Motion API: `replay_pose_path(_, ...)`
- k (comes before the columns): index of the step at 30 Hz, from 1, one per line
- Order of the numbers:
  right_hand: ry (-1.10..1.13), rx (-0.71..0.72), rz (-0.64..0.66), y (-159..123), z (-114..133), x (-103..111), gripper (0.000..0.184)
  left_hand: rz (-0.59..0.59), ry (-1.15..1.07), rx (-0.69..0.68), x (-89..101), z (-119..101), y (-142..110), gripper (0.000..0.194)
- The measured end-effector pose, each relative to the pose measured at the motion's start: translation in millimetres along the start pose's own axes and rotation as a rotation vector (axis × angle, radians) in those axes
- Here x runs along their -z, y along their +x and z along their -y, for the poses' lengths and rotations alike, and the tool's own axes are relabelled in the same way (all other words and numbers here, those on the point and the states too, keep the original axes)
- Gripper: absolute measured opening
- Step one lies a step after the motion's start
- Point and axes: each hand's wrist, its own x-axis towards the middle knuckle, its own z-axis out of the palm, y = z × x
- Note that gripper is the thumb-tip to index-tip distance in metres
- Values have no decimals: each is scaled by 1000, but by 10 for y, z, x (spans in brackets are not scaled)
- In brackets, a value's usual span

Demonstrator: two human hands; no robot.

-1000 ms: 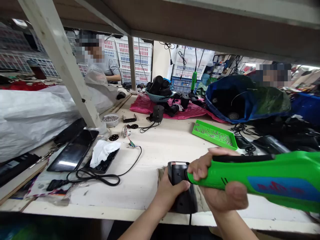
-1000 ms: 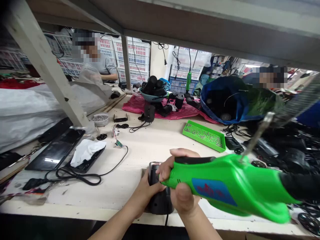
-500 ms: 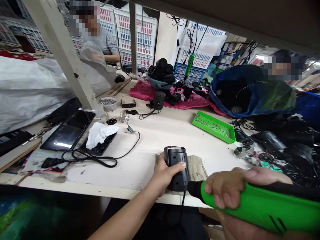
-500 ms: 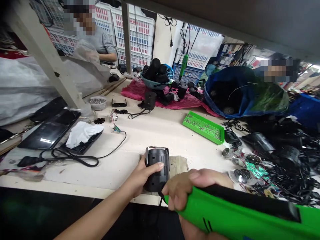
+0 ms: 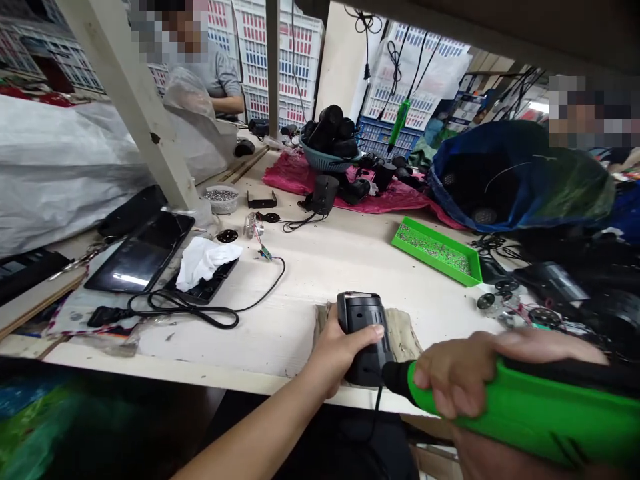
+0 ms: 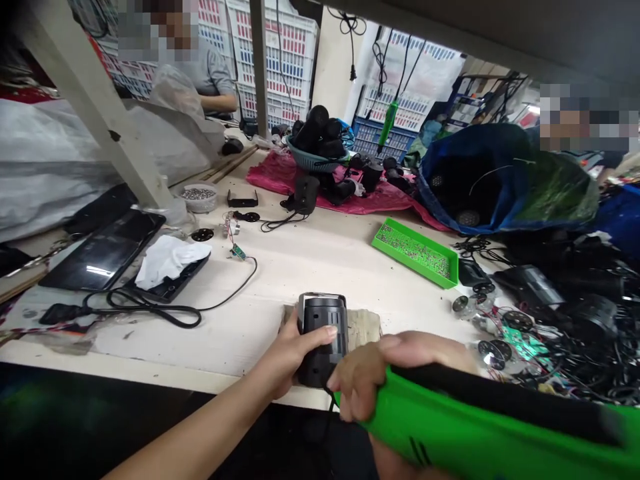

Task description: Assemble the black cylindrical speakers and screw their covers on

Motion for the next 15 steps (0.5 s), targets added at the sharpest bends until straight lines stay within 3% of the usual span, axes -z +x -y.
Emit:
replay_pose_path(5, 134, 112, -58, -24, -195, -103, 41, -10, -10, -49, -1, 16, -31, 53)
replay_pose_path(15, 152, 256, -69, -160, -229, -55, 40, -57, -36, -74, -9, 36, -39, 49)
